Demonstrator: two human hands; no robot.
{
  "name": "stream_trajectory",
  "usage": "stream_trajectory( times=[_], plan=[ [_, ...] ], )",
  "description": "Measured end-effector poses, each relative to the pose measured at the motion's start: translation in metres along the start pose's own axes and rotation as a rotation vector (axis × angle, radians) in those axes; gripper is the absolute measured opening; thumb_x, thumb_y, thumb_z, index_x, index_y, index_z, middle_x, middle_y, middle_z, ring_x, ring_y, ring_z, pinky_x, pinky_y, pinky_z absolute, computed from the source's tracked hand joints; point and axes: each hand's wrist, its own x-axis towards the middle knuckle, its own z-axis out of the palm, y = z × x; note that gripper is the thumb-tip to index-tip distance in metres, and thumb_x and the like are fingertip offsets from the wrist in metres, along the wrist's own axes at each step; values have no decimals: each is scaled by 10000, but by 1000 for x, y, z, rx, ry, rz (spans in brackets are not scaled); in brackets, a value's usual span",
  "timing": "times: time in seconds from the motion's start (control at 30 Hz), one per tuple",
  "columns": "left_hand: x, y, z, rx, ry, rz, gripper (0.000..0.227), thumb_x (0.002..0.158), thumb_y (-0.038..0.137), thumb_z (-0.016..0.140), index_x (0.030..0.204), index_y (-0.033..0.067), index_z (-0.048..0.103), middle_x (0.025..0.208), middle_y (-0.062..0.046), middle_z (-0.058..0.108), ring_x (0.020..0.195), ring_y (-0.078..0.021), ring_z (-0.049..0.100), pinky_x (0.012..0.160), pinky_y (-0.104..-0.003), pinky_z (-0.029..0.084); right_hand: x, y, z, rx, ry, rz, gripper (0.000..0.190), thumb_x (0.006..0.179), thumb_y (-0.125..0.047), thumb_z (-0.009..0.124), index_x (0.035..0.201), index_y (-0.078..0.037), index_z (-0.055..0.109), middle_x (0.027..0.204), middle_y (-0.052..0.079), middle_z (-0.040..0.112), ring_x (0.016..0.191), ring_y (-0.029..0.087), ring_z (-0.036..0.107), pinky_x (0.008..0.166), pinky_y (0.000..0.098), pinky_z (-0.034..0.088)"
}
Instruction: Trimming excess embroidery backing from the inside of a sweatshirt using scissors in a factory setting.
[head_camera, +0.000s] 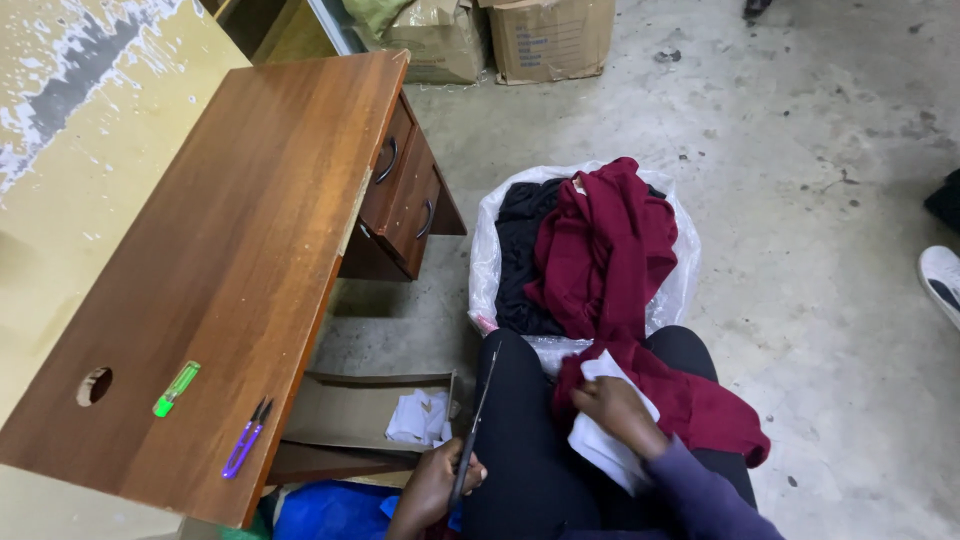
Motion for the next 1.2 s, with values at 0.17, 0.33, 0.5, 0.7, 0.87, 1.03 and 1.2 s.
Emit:
stream_trajectory(
  times=[0.17, 0.33, 0.5, 0.7, 0.87, 1.03, 1.2],
  plan=[
    [12, -10, 36, -174, -211, -35, 83, 918, 153, 720, 930, 94, 662, 922, -65, 826, 782, -114, 786, 679, -231, 645, -60, 21, -29, 112, 227, -109, 446, 873, -169, 818, 710, -194, 403, 616, -22, 488, 612, 131, 421, 579, 394, 318],
    [8, 27, 56, 50, -602, 219, 184, 973, 245, 645, 950, 70, 698, 890, -43, 787, 752, -86, 733, 704, -230, 582, -58, 51, -32, 283, 261, 111, 557, 871, -268, 847, 1283, -146, 493, 1331, 91, 660, 1370, 277, 622, 1043, 420, 515],
    [12, 25, 65, -2, -620, 248, 169, 1003, 218, 631, 996, 54, 670, 905, -71, 794, 740, -93, 743, 665, -222, 587, -90, 20, -37, 357, 152, 146, 259, 869, -272, 863, 1020, -113, 726, 978, -17, 739, 909, 138, 681, 793, 342, 511],
    [-7, 60, 50, 184, -579, 255, 116, 915, 206, 648, 966, 112, 691, 908, 17, 797, 772, -80, 753, 716, -237, 564, -97, 20, -26, 469, -6, -125, 304, 1028, -343, 687, 831, -158, 550, 807, -33, 570, 744, 105, 556, 721, 326, 442],
    [-23, 73, 39, 261, -614, 151, 159, 993, 334, 765, 1022, 187, 709, 940, 53, 765, 861, -50, 723, 814, -217, 543, -125, -50, -74, 1244, -136, -15, 386, 918, -257, 775, 1176, 28, 736, 827, 82, 733, 648, 168, 674, 550, 298, 482],
    [-19, 47, 47, 504, -620, 54, 360, 1067, 577, 587, 1100, 227, 664, 1010, -51, 720, 1041, -144, 729, 840, -367, 505, -121, -63, -79, 1350, -76, 66, 469, 881, -111, 749, 1303, 81, 674, 1092, 283, 806, 879, 375, 782, 754, 484, 623],
    [14, -39, 56, 474, -738, 315, 132, 1044, 296, 587, 1043, 166, 610, 997, -50, 718, 929, -223, 720, 780, -373, 495, -112, -27, -75, 1312, -79, 44, 509, 874, -178, 755, 1313, 67, 677, 1019, 257, 798, 763, 361, 769, 651, 468, 623]
  ],
)
